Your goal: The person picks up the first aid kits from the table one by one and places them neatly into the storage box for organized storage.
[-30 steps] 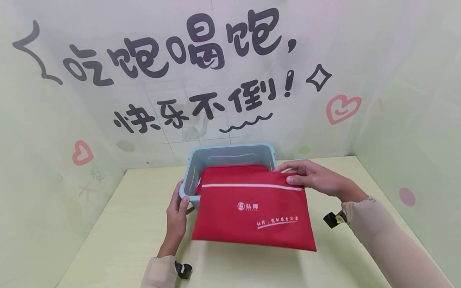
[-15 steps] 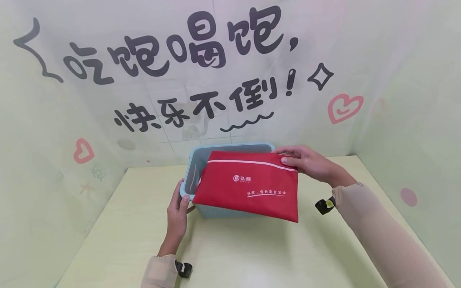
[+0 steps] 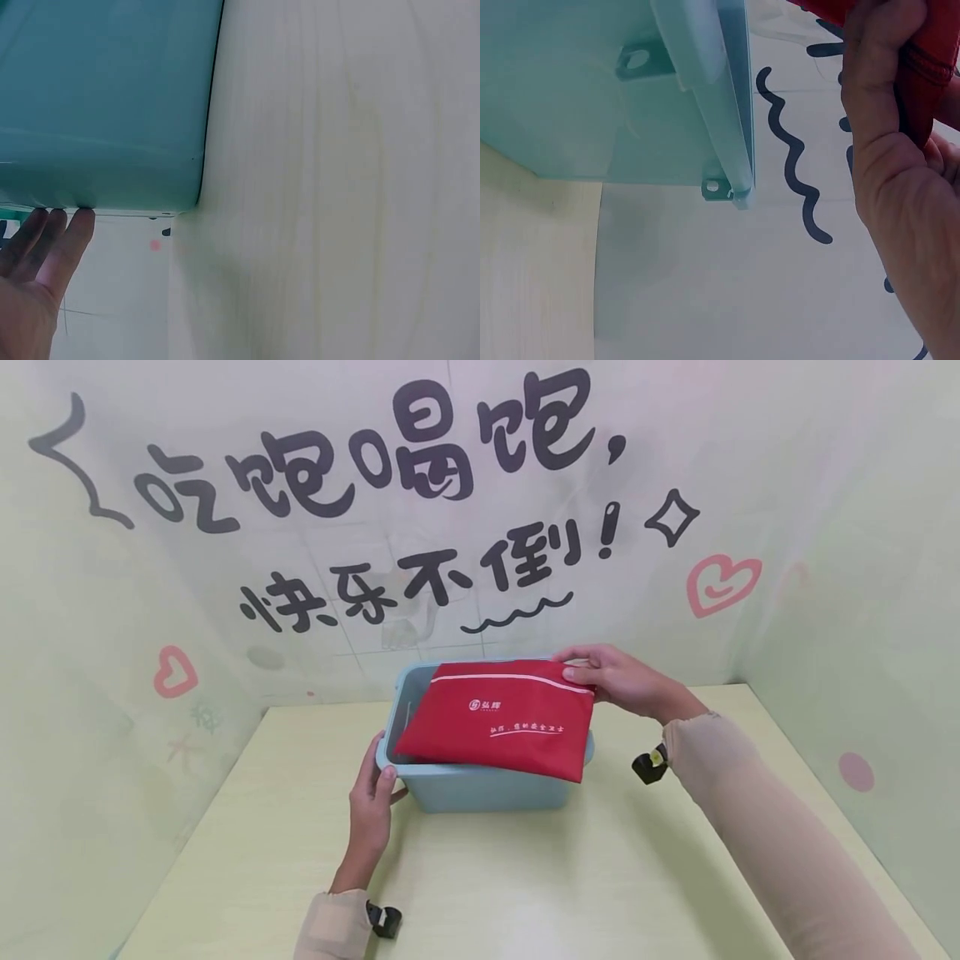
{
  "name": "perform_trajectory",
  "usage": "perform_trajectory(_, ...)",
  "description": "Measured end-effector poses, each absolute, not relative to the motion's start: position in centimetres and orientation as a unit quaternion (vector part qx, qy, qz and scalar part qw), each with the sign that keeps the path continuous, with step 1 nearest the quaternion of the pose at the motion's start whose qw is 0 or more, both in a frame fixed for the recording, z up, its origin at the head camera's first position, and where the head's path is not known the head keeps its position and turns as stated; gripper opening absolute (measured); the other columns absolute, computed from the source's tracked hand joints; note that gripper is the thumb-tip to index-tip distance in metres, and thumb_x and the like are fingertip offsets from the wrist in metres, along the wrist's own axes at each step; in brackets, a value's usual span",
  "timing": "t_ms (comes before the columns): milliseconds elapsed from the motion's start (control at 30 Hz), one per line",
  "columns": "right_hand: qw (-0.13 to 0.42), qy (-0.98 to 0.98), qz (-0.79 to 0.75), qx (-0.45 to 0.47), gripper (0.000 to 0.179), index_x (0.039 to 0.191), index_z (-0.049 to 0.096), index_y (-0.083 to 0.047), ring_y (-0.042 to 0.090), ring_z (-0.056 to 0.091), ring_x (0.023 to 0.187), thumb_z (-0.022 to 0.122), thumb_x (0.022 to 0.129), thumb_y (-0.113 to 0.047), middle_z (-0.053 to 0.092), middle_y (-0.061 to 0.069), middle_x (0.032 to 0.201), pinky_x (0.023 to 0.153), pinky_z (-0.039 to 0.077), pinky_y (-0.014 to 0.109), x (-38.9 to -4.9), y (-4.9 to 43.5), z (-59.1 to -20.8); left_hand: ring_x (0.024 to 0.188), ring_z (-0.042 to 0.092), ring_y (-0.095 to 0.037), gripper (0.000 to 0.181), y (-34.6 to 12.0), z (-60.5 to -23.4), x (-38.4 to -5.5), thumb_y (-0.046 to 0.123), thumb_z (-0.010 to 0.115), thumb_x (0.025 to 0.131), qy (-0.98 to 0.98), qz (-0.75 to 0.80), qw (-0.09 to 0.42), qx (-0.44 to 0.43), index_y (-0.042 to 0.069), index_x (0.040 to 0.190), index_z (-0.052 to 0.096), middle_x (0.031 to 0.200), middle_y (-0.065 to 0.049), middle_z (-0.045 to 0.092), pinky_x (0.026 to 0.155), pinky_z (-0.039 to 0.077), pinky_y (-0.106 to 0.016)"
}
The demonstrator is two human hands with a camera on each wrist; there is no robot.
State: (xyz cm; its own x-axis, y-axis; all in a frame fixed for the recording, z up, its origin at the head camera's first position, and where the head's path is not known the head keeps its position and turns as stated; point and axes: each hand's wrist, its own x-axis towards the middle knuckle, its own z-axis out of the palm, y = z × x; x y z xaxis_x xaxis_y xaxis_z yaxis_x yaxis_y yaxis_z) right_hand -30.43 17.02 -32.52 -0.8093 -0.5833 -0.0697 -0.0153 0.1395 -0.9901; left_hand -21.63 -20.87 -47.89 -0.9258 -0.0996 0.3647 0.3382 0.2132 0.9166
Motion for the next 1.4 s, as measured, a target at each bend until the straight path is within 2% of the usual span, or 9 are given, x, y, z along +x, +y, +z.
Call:
perform_trajectory(400,0.229,0.729,-0.614,-0.196,0.041,0.14,0.045,0.002,0.029,0.071,0.09,0.052,0.102,-0.012,0.066,0.017,0.114,0.083,0.059,0.039,-31.5,15.4,-32.4,0.13,0.049,-0.039,0.053,-20.8,-48.0,-21.6,0.018,0.045,0.106,-0.763,-0.616,0.178,-0.081,0.022,0.157,0.032,0.155,-0.013,0.039,0.083,0.052,-0.062)
perform_trajectory(767,0.199,0.749,-0.605,-0.183,0.039,0.139,0.052,-0.002,0.032,0.07,0.095,0.053,0.103,-0.015,0.061,0.02,0.123,0.084,0.059,0.038,-32.0,14.2,-32.6,0.131,0.047,-0.041,0.053,-20.6,-48.1,-21.3,0.018,0.045,0.106,-0.762,-0.615,0.183,-0.081,0.022,0.157,0.032,0.154,-0.014,0.039,0.083,0.052,-0.063)
perform_trajectory(1033,0.155,0.764,-0.613,-0.129,0.05,0.147,0.04,-0.006,0.033,0.063,0.111,0.057,0.101,-0.015,0.056,0.018,0.132,0.092,0.056,0.04,-31.7,13.5,-32.6,0.131,0.047,-0.042,0.053,-20.4,-48.3,-21.1,0.019,0.045,0.106,-0.762,-0.617,0.185,-0.076,0.021,0.157,0.032,0.153,-0.014,0.04,0.083,0.052,-0.062)
perform_trajectory(1167,0.15,0.778,-0.6,-0.113,0.055,0.15,0.038,-0.006,0.034,0.06,0.118,0.058,0.1,-0.012,0.054,0.018,0.136,0.096,0.053,0.042,-31.4,13.4,-32.6,0.131,0.047,-0.042,0.053,-20.3,-48.4,-20.9,0.02,0.046,0.105,-0.76,-0.619,0.184,-0.073,0.022,0.157,0.033,0.154,-0.014,0.04,0.083,0.052,-0.063)
perform_trajectory(1400,0.14,0.803,-0.57,-0.1,0.058,0.151,0.035,-0.005,0.036,0.057,0.12,0.059,0.099,-0.012,0.05,0.02,0.14,0.1,0.051,0.046,-31.3,13.9,-33.2,0.132,0.047,-0.042,0.054,-20.2,-48.5,-20.6,0.02,0.046,0.105,-0.761,-0.616,0.188,-0.075,0.02,0.157,0.032,0.154,-0.014,0.039,0.083,0.052,-0.063)
